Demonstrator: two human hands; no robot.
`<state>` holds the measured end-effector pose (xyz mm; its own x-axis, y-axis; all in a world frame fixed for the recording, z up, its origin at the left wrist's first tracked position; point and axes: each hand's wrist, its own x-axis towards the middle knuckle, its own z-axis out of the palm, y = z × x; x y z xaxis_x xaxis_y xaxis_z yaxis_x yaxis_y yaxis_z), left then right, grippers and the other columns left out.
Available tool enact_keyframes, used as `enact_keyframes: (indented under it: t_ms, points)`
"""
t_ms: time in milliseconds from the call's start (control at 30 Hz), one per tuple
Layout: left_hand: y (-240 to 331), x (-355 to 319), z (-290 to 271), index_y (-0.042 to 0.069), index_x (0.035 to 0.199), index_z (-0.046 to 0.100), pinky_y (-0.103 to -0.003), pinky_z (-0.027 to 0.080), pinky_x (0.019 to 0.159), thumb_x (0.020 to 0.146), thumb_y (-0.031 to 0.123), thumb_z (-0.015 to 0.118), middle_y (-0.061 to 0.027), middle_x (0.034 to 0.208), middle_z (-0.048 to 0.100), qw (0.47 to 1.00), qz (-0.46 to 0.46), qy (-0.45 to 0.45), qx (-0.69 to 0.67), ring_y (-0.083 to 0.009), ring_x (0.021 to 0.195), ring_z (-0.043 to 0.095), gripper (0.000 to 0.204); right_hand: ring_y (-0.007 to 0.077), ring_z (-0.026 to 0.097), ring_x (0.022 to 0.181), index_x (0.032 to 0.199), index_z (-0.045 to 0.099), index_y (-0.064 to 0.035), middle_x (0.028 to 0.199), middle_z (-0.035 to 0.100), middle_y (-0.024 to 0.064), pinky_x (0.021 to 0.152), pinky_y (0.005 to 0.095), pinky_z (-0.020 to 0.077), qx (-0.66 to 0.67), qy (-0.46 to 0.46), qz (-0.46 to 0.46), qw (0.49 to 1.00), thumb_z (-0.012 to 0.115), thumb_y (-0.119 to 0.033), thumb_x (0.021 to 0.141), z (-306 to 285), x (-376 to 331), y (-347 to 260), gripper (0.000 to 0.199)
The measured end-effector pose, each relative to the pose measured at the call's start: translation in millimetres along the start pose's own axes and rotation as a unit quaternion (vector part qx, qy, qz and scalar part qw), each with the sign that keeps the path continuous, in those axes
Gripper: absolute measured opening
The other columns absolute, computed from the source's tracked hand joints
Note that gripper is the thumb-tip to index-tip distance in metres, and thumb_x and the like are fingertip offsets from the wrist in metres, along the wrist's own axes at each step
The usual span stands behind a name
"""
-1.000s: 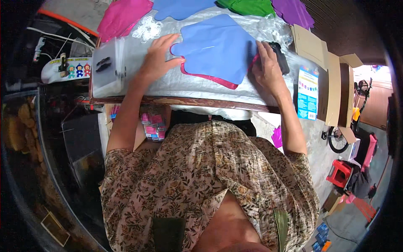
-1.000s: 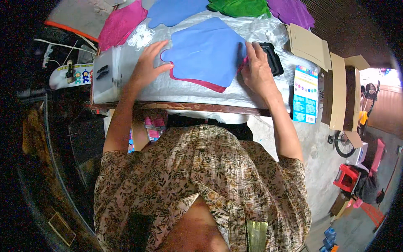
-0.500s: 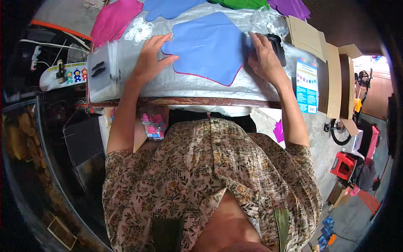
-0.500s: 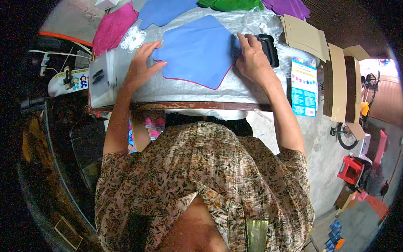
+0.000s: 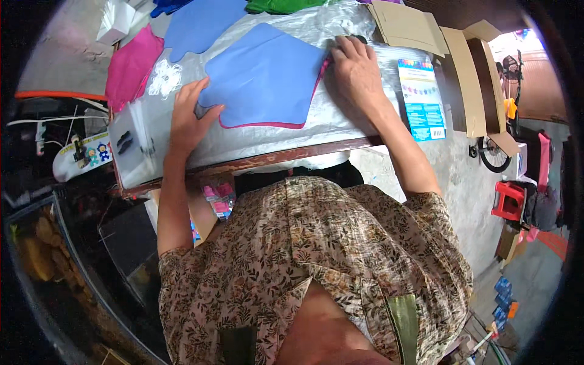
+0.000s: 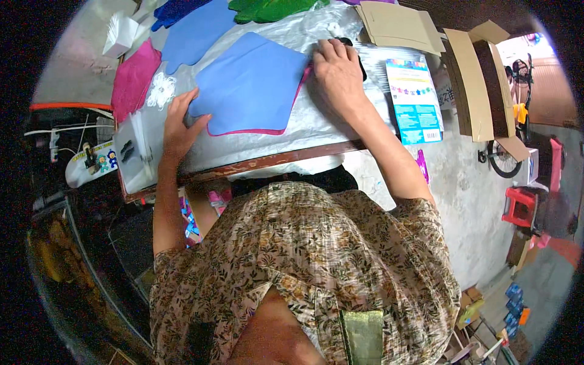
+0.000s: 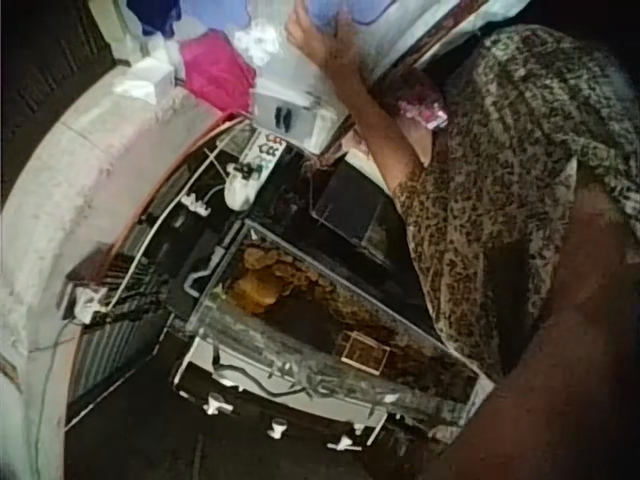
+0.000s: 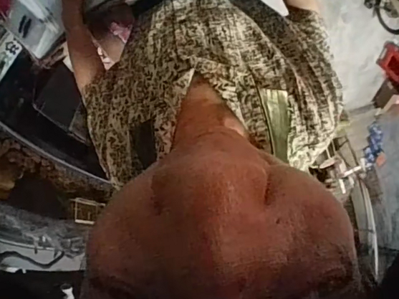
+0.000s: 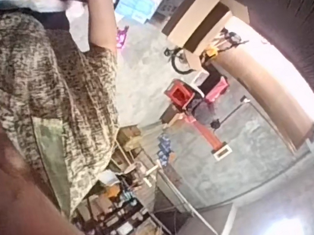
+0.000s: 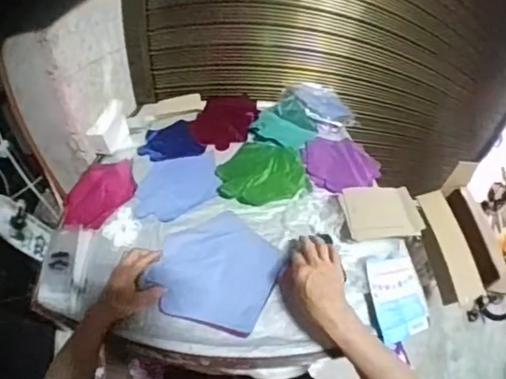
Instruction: Folding fabric swatches and inserting them into paper sleeves for packaging.
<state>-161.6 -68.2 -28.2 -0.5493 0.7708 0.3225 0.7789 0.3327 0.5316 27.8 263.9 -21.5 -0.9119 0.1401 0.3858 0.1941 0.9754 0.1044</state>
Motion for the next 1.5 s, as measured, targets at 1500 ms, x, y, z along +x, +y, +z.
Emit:
enact_keyframes:
  t_ms: [1500]
  points:
    - [1.0,273.2,144.3,0.002,0.093,0.078,-0.023,0.048,0.071,0.080,0.020,0.084,-0.0027,0.087,0.073,0.918,-0.226,-0.037,-0.323,-0.0082,0.078,0.062,0.023,0.0362,0.056,0.126,0.137,0.054,0.0004,0.135,0.059,0.0198,0.109,0.0417,0.0442,0.147,-0.059,-0.143,0.977,0.057,0.000,0.089,11.7,105.1,72.3,0.048]
